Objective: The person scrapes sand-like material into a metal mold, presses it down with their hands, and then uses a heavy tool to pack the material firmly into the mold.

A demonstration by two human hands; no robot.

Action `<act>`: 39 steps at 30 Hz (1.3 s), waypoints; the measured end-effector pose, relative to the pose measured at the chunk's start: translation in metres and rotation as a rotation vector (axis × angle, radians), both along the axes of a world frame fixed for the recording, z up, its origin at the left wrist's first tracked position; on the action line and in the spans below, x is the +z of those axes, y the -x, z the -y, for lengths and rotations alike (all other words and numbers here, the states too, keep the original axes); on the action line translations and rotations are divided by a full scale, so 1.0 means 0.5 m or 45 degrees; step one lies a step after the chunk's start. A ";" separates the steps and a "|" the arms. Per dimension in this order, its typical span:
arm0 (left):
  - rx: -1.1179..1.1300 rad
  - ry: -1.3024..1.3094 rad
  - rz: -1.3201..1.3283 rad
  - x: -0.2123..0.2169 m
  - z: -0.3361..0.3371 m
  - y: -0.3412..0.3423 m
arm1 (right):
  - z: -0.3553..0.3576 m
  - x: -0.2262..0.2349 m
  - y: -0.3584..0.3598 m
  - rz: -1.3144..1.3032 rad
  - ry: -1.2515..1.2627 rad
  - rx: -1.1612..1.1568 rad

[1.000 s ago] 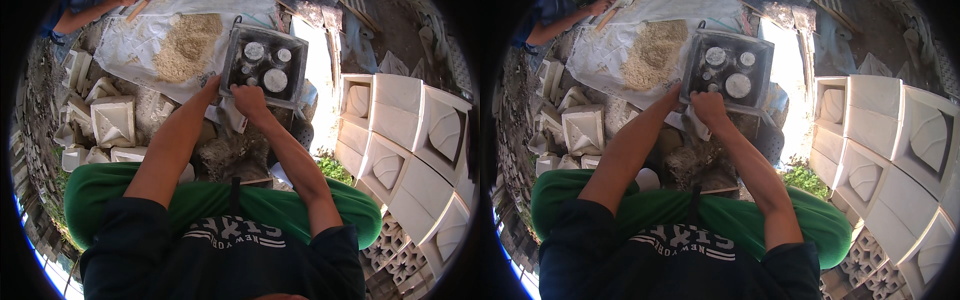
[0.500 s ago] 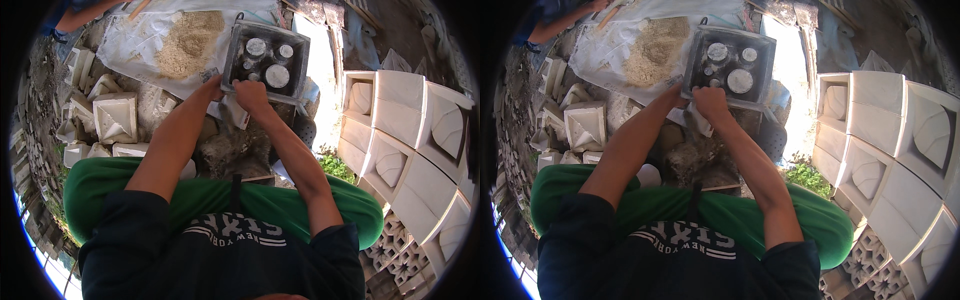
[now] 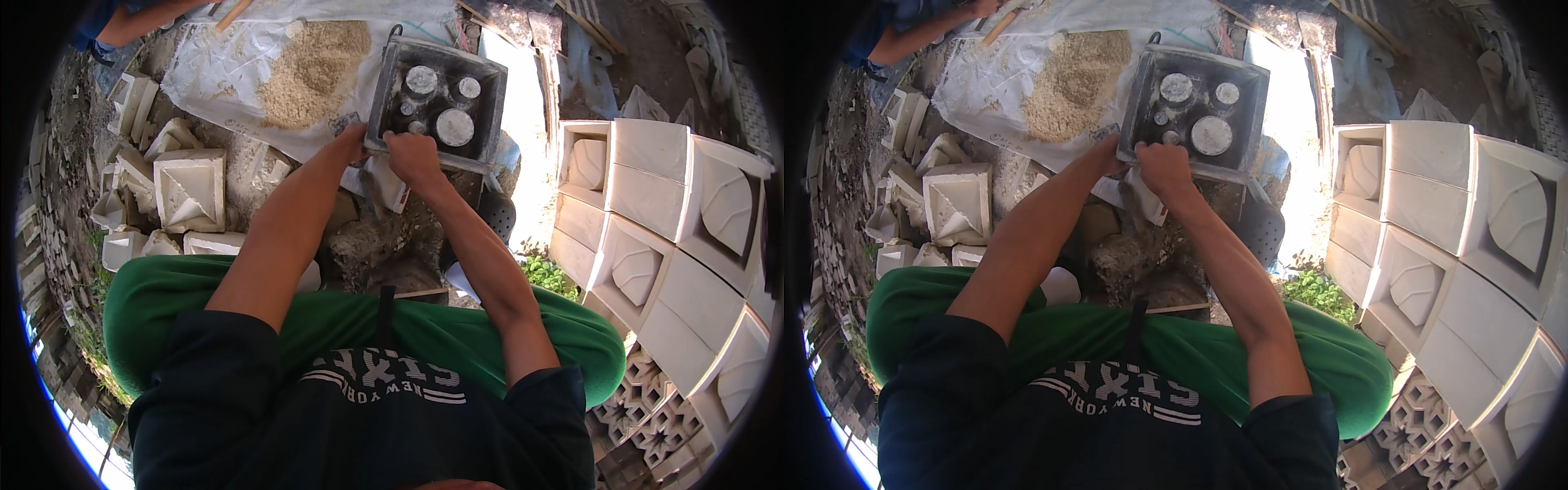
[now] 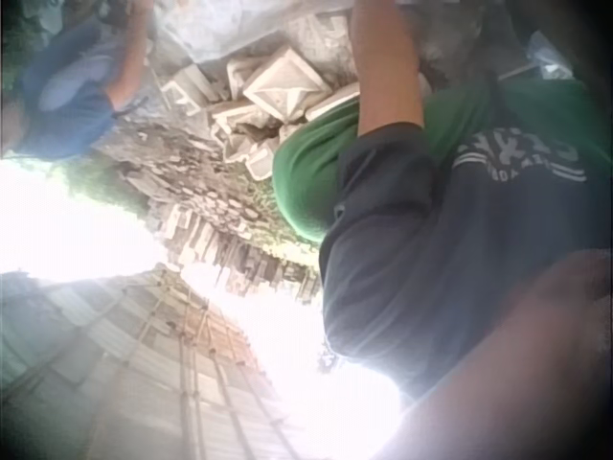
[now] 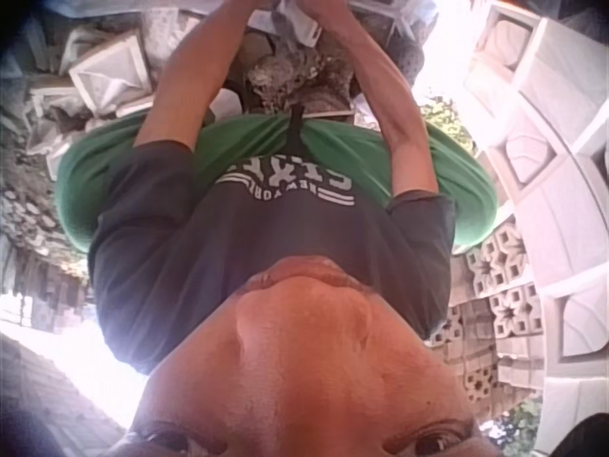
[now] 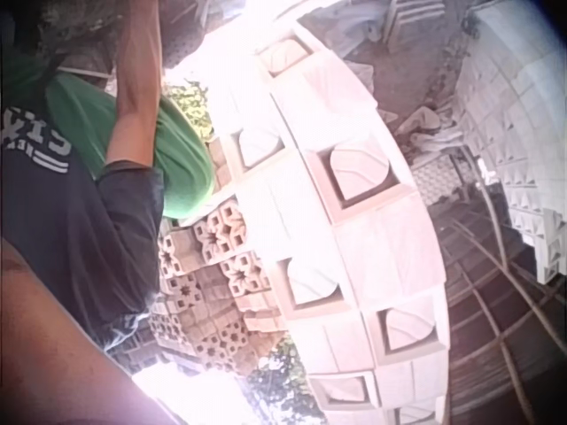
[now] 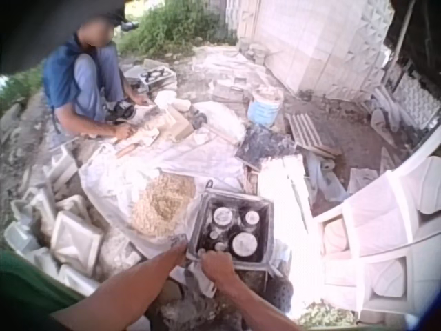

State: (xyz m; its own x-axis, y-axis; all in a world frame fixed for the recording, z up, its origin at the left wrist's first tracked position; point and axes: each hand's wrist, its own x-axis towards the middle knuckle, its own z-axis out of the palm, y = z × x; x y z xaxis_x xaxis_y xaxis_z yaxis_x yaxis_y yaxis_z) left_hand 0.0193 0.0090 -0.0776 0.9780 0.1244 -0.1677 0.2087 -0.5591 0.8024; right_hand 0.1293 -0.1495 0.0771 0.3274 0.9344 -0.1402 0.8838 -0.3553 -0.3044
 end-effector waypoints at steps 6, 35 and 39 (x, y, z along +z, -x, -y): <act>0.077 -0.043 0.012 0.000 0.013 -0.011 | 0.013 -0.008 -0.006 0.008 0.007 -0.032; 1.127 0.049 -0.103 0.228 0.090 -0.119 | 0.060 -0.007 -0.041 -0.009 -0.754 -0.084; 1.074 -0.541 0.429 0.242 0.110 -0.102 | 0.061 -0.004 -0.081 0.108 -0.508 -0.137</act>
